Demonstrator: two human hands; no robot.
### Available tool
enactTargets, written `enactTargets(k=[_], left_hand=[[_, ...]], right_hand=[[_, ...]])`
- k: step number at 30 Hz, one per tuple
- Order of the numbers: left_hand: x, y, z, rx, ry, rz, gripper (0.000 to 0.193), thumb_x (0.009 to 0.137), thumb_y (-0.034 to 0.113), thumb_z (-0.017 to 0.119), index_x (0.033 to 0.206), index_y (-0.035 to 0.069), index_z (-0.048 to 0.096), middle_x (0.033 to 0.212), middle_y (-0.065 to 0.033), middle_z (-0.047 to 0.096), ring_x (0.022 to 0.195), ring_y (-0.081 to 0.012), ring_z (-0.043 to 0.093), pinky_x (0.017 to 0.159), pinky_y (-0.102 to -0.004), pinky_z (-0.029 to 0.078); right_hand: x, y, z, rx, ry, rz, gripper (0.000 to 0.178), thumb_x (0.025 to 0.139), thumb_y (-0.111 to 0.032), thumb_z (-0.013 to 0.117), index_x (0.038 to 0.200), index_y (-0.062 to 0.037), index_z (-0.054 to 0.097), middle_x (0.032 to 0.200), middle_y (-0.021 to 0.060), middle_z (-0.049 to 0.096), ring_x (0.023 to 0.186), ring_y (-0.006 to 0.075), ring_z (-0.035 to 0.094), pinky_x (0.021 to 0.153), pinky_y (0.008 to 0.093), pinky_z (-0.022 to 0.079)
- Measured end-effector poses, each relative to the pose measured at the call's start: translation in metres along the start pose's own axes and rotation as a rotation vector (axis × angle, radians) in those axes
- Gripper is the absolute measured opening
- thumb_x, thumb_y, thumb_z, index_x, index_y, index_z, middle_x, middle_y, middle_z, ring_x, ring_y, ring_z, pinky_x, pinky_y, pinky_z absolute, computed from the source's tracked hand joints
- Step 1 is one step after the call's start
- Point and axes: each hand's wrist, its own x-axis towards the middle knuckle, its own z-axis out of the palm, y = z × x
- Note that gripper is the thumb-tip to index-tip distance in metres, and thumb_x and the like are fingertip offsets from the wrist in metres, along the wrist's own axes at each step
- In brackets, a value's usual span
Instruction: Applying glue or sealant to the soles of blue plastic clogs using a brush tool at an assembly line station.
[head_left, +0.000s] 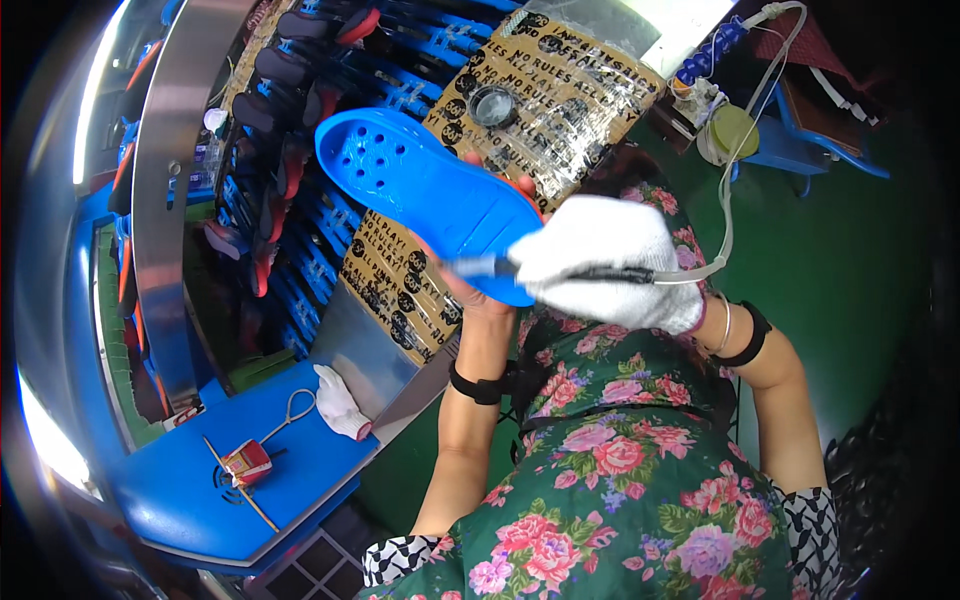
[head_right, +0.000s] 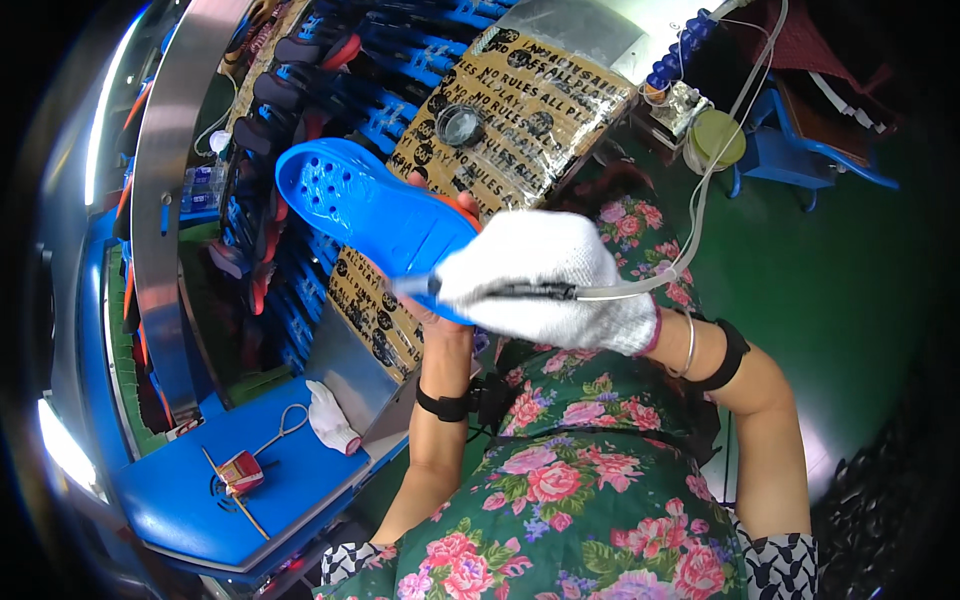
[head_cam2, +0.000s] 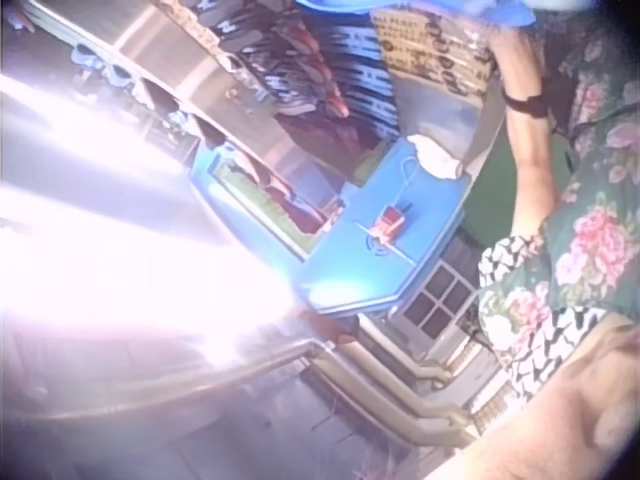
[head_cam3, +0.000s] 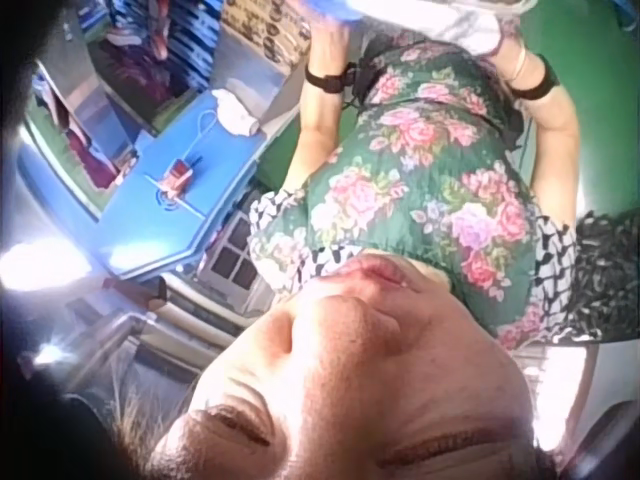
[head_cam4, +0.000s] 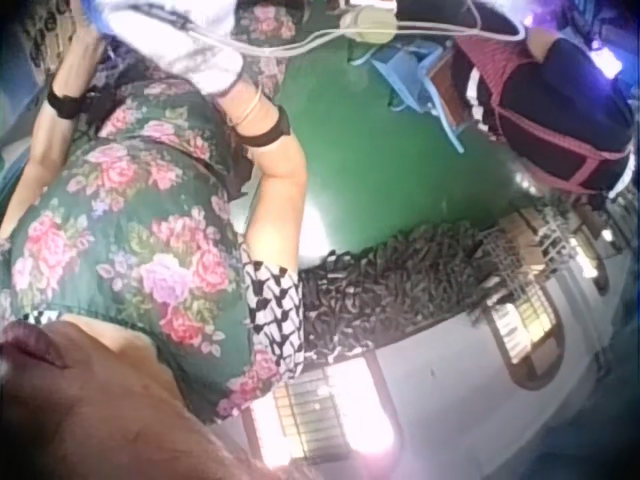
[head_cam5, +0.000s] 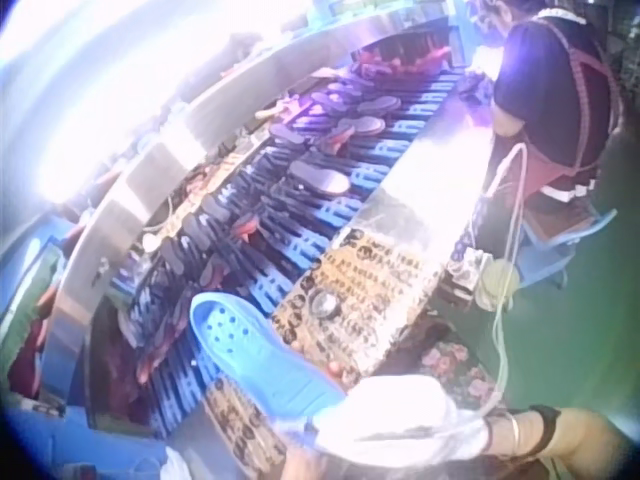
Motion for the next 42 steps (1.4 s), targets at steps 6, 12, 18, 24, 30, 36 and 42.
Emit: enactTargets(k=[6, 12, 18, 24, 30, 36, 42], left_hand=[[0.004, 0.008, 0.008, -0.042, -0.018, -0.100, 0.100, 0.084, 0.079, 0.060, 0.149, 0.006, 0.036, 0.130, -0.0209, 0.059, 0.124, -0.0393, 0.055, 0.094, -0.0600, 0.054], [0.003, 0.018, 0.018, -0.041, 0.044, -0.154, 0.110, 0.081, 0.080, 0.062, 0.151, -0.001, 0.035, 0.136, -0.0204, 0.055, 0.123, -0.0396, 0.055, 0.090, -0.0569, 0.055], [0.000, 0.030, 0.003, 0.017, 0.014, -0.182, 0.110, 0.082, 0.078, 0.063, 0.155, 0.002, 0.030, 0.148, -0.0225, 0.044, 0.126, -0.0434, 0.054, 0.092, -0.0585, 0.056], [0.001, 0.035, 0.009, -0.023, 0.035, -0.257, 0.109, 0.084, 0.076, 0.061, 0.157, 0.003, 0.026, 0.148, -0.0233, 0.045, 0.108, -0.0427, 0.060, 0.086, -0.0543, 0.050], [0.003, 0.038, 0.010, -0.036, -0.093, -0.375, 0.108, 0.084, 0.073, 0.061, 0.157, 0.003, 0.025, 0.148, -0.0289, 0.043, 0.108, -0.0446, 0.060, 0.086, -0.0540, 0.053], [0.007, 0.052, 0.010, 0.100, -0.044, -0.455, 0.106, 0.085, 0.071, 0.060, 0.157, 0.002, 0.025, 0.145, -0.0318, 0.044, 0.105, -0.0456, 0.059, 0.082, -0.0525, 0.052], [0.001, 0.055, 0.014, 0.178, -0.091, -0.505, 0.107, 0.083, 0.073, 0.060, 0.156, 0.002, 0.028, 0.144, -0.0303, 0.045, 0.099, -0.0426, 0.059, 0.078, -0.0500, 0.049]], right_hand=[[-0.017, -0.009, 0.002, -0.182, -0.180, -0.183, 0.026, 0.080, -0.013, 0.080, 0.106, -0.0148, 0.078, 0.106, 0.0063, 0.076, 0.090, 0.0239, 0.072, 0.077, 0.0374, 0.058], [-0.013, 0.001, -0.004, -0.193, -0.138, -0.117, 0.025, 0.079, -0.010, 0.081, 0.105, -0.0105, 0.077, 0.105, 0.0066, 0.076, 0.091, 0.0262, 0.071, 0.081, 0.0383, 0.057], [-0.019, -0.007, 0.000, 0.053, -0.164, 0.072, 0.021, 0.081, -0.012, 0.082, 0.101, -0.0111, 0.078, 0.101, 0.0072, 0.075, 0.089, 0.0211, 0.072, 0.077, 0.0333, 0.058], [-0.029, -0.014, 0.013, -0.175, -0.201, -0.114, 0.023, 0.078, -0.013, 0.082, 0.101, -0.0143, 0.078, 0.098, 0.0056, 0.075, 0.085, 0.0258, 0.069, 0.072, 0.0365, 0.058], [-0.016, -0.011, 0.001, 0.083, -0.063, 0.176, 0.014, 0.080, -0.005, 0.081, 0.093, -0.0081, 0.078, 0.097, 0.0076, 0.076, 0.086, 0.0216, 0.073, 0.077, 0.0324, 0.058], [-0.035, -0.011, 0.007, -0.321, -0.224, -0.255, 0.028, 0.083, -0.012, 0.075, 0.111, -0.0109, 0.075, 0.107, 0.0086, 0.075, 0.085, 0.0282, 0.070, 0.071, 0.0368, 0.058], [-0.026, -0.024, -0.002, 0.072, -0.235, 0.029, 0.019, 0.079, -0.009, 0.080, 0.098, -0.0113, 0.078, 0.100, 0.0069, 0.077, 0.084, 0.0242, 0.071, 0.071, 0.0358, 0.058]])
